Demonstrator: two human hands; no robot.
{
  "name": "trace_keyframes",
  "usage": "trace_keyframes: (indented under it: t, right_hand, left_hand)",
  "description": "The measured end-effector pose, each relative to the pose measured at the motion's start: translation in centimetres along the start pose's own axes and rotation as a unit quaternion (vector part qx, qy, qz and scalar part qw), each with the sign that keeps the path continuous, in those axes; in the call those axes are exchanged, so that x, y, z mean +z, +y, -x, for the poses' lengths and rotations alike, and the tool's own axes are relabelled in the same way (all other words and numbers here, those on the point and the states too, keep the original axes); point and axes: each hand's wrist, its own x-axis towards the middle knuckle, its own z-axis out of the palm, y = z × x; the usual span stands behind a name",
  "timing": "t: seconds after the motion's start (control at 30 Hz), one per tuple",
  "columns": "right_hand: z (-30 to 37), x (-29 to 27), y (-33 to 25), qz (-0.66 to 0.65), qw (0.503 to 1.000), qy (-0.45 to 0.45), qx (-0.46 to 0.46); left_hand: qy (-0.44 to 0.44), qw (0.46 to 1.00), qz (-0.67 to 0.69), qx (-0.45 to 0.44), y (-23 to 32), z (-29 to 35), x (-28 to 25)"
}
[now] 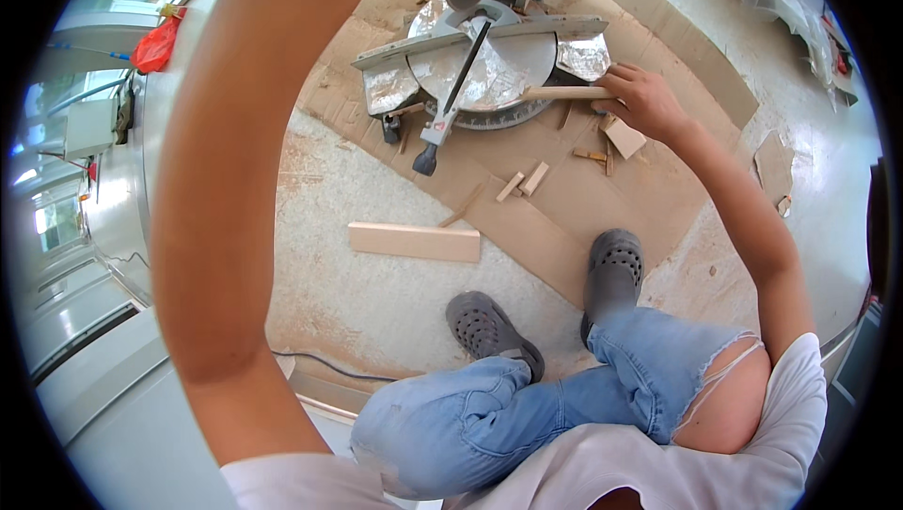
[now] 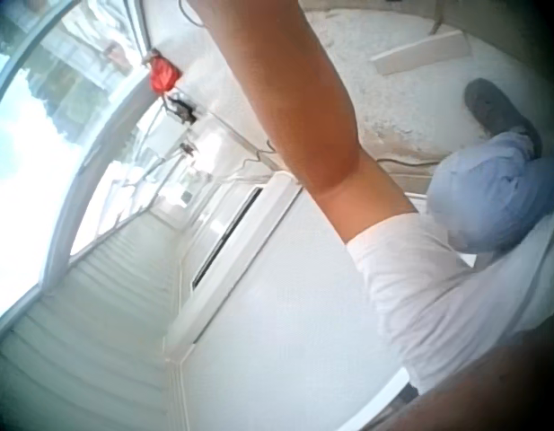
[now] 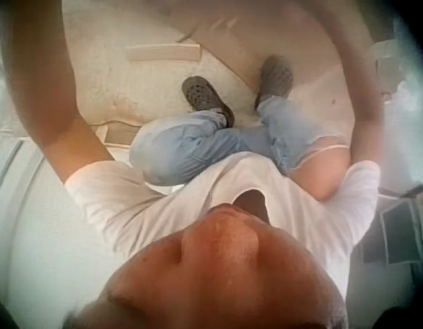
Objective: The person uses a miter saw to cut small pieces of wood trim. They then walk into a room and fit the cut pieces into the corner of a wall.
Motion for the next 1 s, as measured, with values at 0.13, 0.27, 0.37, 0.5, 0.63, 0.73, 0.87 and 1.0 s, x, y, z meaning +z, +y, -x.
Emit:
trace_keyframes:
  t: [0.13,0.27,0.37,0.5,0.63,0.73,0.87,1.0]
  right_hand:
    - [3.8,4.4,-0.9,-0.084,0.965,-0.244,0.048]
    - [5.3,7.5,-4.7,-0.092,0.919,-0.383,0.014]
    - [5.8,9.4,-5.8,-0.015,0.934,-0.351,-0.063]
    - [2.7,9.5,-9.0,-0.021,0.970,-0.242,0.014]
    - [-0.5,12.6,-13.3,-0.099,0.968,-0.220,0.075]
    - [-2.2,14.5,-15.1,-0.202,0.946,-0.228,0.112]
    - [-5.3,16.4,-17.4,-0.399,0.874,-0.204,0.190]
    - [-7.9,18.5,-19.0,-0.589,0.735,-0.157,0.297]
  left_hand:
    - [0.060,0.977,-0.009,-0.204,-3.5,18.2,-3.1]
    - [-0.290,0.872,-0.026,-0.394,-0.6,41.0,-3.7]
    - [-0.427,0.860,0.063,-0.270,3.9,47.6,-2.5]
    - [-0.510,0.806,0.022,-0.301,6.0,48.4,-1.4]
    - [-0.538,0.781,0.058,-0.311,5.4,49.7,-2.8]
    - [-0.506,0.757,0.117,-0.396,3.8,49.6,-5.6]
    - [-0.359,0.802,0.065,-0.473,-2.5,47.0,-9.4]
    - [-0.271,0.904,-0.038,-0.329,-7.9,37.7,-4.8]
